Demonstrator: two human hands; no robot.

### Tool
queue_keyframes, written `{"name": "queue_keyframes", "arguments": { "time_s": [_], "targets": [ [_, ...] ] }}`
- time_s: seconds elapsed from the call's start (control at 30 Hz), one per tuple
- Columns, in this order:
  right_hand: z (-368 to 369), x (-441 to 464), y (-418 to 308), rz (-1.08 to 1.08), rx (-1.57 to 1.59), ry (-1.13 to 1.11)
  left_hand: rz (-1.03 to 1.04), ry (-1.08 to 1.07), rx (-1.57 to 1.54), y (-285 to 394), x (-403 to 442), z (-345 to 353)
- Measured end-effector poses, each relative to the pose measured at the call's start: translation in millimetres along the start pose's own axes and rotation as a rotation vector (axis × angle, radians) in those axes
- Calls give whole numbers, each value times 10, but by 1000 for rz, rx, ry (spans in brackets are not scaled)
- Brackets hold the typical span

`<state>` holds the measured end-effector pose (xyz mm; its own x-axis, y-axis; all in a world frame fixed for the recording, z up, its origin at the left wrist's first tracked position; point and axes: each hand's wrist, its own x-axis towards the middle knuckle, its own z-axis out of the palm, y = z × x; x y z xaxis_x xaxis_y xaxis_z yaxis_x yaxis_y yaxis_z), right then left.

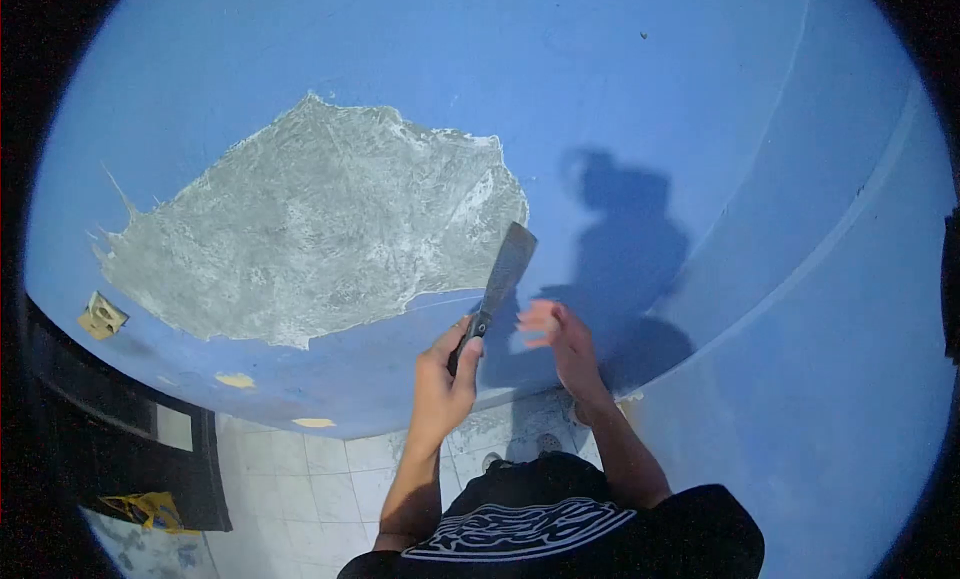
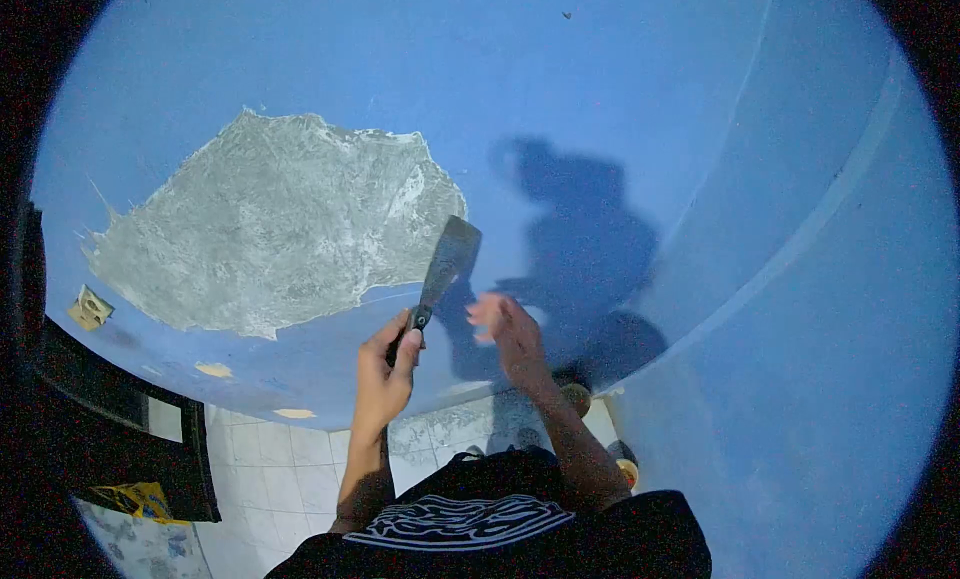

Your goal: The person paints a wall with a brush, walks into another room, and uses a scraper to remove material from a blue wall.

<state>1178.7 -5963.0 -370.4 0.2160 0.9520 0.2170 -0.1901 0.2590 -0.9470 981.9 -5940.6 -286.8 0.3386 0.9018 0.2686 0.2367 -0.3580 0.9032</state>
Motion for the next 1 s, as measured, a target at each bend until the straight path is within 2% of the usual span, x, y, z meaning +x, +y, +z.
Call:
{"name": "queue_keyframes", "arguments": {
  "time_s": [0.1,0.13,0.2,0.27,0.33,0.37,0.43,0.5,0.53,0.6,0.73,0.93,1.0],
  "targets": [
    [373,370,-540,0,161,10,-36,-121,-333,-110,-71,117],
    [437,486,-671,-8,237,3,-39,-118,-335,-25,-70,110],
    [562,641,-723,-10,316,-11,-236,-120,-641,284,-34,30],
    [693,731,-705,-20,511,-71,-224,-151,-607,415,40,-135],
    [785,755,-742,-8,598,-76,-360,-224,-780,508,70,-291],
    [804,768,-766,-4,652,-72,-327,-210,-860,483,66,-327],
    [883,807,-782,-4,707,-65,-288,-179,-842,415,103,-382],
    [984,834,-770,28,744,108,-226,-105,-704,423,138,-367],
    [943,856,-800,28,742,109,-225,-107,-707,494,187,-337],
    [851,872,-870,-52,746,33,-222,-131,-493,634,234,-262],
    [924,840,-768,-3,767,-8,-232,-111,-548,693,123,-235],
    [942,843,-954,-20,804,103,-142,-154,-444,728,177,-146],
    [1024,822,-817,8,855,154,-211,-173,-545,633,125,-260]
  ]
}}
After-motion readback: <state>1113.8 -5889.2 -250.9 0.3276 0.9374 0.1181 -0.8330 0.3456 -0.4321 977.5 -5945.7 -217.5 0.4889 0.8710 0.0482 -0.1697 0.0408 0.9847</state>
